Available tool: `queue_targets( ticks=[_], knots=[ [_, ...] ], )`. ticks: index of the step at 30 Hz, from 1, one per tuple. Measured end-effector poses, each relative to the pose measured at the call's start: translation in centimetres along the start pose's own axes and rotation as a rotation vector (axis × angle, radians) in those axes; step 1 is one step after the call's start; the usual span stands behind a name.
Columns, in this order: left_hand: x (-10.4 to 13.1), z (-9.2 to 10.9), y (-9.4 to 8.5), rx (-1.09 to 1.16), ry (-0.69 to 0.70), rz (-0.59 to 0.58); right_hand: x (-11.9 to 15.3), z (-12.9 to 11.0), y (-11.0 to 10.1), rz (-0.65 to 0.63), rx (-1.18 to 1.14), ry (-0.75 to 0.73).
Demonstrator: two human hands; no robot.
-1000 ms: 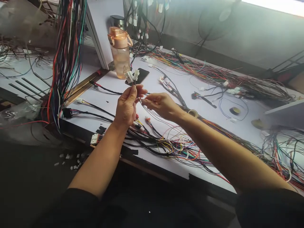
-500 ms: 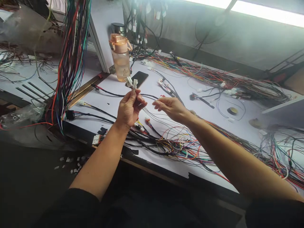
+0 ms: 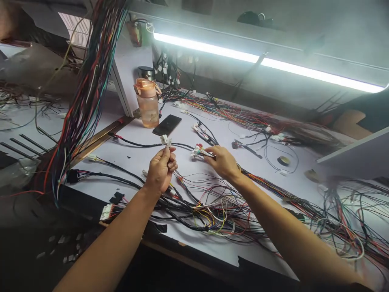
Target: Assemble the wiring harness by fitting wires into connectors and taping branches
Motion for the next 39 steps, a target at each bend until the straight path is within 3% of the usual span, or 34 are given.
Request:
queue_targets(
  ticks=[4,7,12,17,20,23,29,39],
  knots=[
    [0.2,0.0,0.2,-0.063,0.026,-0.022,-0.5,-0.3,2.0,0.030,0.110,-0.033],
    [0.3,0.0,0.2,-0.108,0.039,-0.027,-0.6,0.2,2.5,0.122,-0.017,-0.079],
    [0.3,-0.2,0.3,-0.170,0.053,-0.019,-0.1,1.8,1.8,0.305,-0.196,-0.085],
    [0.1,-0.4,0.1,-0.157,0.013,-0.013,1.0,4.4,-0.2,0.559,-0.627,0.117],
    [0.0,-0.6,0.0,-0.147,-0.014,-0.022,1.5,4.8,-0.7,0.637,-0.740,0.173],
    [0.0,-0.8,-0.1,-0.148,-0.038,-0.010,1.6,4.5,-0.9,0.630,-0.702,0.161],
    [0.0,-0.8,-0.1,-0.152,-0.054,0.011,1.2,3.6,0.0,0.487,-0.602,0.113],
    [0.0,-0.9,0.0,-0.130,-0.049,-0.004,1.1,4.5,0.6,0.486,-0.676,0.159]
  ],
)
Point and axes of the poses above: each hand's wrist, its own x-axis away from the middle knuckle, its own y-axis out of the palm, z = x × y, the point moved 9 cm from there along -x, towards the middle knuckle, and after that the axes turned 13 degrees about -x, right-handed, at the moved point
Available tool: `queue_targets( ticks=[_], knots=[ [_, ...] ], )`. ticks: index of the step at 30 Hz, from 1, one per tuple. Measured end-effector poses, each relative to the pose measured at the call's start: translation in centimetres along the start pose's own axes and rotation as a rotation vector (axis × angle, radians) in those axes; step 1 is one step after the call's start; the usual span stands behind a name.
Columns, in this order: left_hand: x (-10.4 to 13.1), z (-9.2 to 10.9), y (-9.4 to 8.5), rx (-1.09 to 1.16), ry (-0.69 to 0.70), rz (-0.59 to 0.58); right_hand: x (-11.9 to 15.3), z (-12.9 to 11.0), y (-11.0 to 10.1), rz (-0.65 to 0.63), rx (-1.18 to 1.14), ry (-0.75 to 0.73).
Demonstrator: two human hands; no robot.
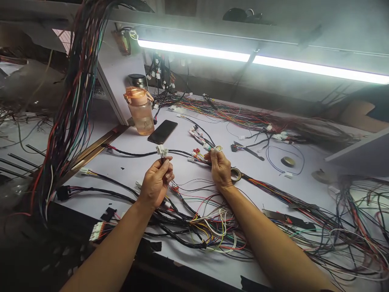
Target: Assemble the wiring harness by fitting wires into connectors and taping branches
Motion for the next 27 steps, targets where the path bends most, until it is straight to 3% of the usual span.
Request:
queue_targets(
  ticks=[9,13,17,22,27],
  knots=[
    [-0.1,-0.1,-0.1,0.007,0.009,-0.015,0.3,-0.8,2.8,-0.309,0.313,-0.127],
    [-0.1,0.0,-0.1,0.014,0.016,-0.021,-0.3,-0.2,1.4,-0.199,0.237,-0.084],
    [-0.2,0.0,0.0,0.014,0.027,-0.027,-1.1,0.7,-0.6,-0.042,-0.014,0.011],
    [-0.4,0.0,0.2,0.016,0.033,-0.036,-1.7,1.5,-0.5,-0.028,-0.291,0.120],
    [-0.3,0.0,0.2,0.020,0.026,-0.029,-2.0,1.6,-0.6,-0.041,-0.410,0.211]
  ],
)
Point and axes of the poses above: each hand's wrist, its own x-axis away from the middle knuckle, its own y-axis out of the palm, z = x × y, the point moved 9 cm from there along -x, towards the middle knuckle, and after that the axes turned 13 degrees about -x, right-handed, at the moved point
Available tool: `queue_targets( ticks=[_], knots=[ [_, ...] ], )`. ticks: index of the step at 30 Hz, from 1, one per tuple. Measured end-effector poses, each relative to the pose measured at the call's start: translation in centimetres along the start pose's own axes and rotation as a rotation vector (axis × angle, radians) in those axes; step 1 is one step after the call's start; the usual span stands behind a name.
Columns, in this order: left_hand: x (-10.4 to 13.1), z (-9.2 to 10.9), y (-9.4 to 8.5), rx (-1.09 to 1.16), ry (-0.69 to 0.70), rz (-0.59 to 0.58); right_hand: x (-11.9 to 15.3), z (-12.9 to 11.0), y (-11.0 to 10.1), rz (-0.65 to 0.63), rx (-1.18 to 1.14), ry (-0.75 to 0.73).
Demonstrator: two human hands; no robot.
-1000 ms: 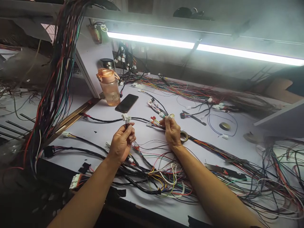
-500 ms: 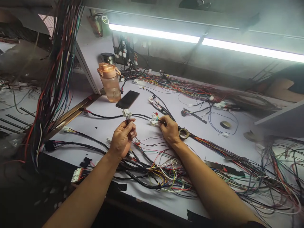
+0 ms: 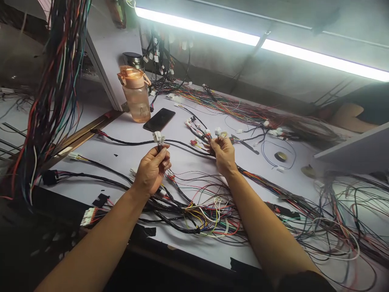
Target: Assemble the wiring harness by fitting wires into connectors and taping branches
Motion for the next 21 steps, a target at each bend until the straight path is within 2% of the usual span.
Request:
queue_targets(
  ticks=[4,9,21],
  knots=[
    [0.05,0.02,0.14,0.005,0.007,-0.013,-0.11,0.08,-0.39,0.017,-0.075,0.046],
    [0.11,0.00,0.11,0.002,0.001,0.000,-0.13,-0.08,-0.49,0.012,-0.078,0.030],
    [0.10,-0.11,0.12,-0.001,0.003,-0.014,0.03,-0.26,-0.29,-0.087,-0.057,-0.034]
  ],
)
Point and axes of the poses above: each hand's wrist, its own x-axis away from the middle knuckle, its own y-axis out of the palm, z = x × y, the point moved 9 cm from there along -x, towards the middle knuckle, and after that the axes turned 13 degrees about -x, right-handed, at the moved point
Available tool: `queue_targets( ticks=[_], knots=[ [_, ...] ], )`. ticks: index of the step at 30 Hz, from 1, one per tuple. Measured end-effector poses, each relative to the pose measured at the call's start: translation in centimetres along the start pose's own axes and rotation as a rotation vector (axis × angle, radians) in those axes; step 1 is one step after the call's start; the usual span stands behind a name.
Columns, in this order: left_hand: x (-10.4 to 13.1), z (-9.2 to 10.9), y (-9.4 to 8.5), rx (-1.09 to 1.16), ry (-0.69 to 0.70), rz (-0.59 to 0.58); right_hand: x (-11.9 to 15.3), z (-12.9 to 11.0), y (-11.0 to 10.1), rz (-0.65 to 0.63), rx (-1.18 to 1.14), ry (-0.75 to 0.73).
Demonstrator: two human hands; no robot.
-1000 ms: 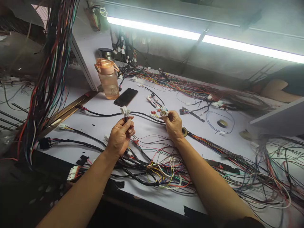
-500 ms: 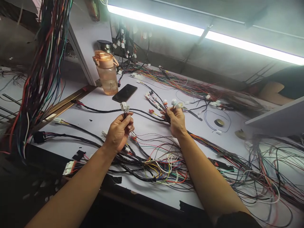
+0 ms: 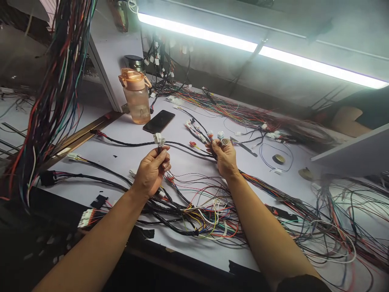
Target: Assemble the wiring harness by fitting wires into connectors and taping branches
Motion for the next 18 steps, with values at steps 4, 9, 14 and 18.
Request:
queue_targets(
  ticks=[4,9,14,18],
  knots=[
    [0.20,0.02,0.16,0.015,-0.010,0.003,0.05,0.43,-0.35,0.025,-0.065,0.013],
    [0.47,0.21,0.47,0.039,-0.028,-0.011,0.13,0.53,-0.38,0.044,-0.119,0.019],
    [0.50,0.62,0.58,0.050,0.014,-0.023,0.24,0.43,-0.22,0.046,-0.120,0.026],
    [0.40,0.69,0.51,-0.016,0.050,-0.015,0.26,0.28,-0.12,0.041,-0.141,0.023]
  ],
)
Point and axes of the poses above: each hand's wrist, its own x-axis away from the middle knuckle, its own y-axis out of the palm, z = x × y, the point moved 9 cm from there along -x, towards the middle knuckle, and after that the axes turned 13 degrees about -x, right-handed, at the moved point
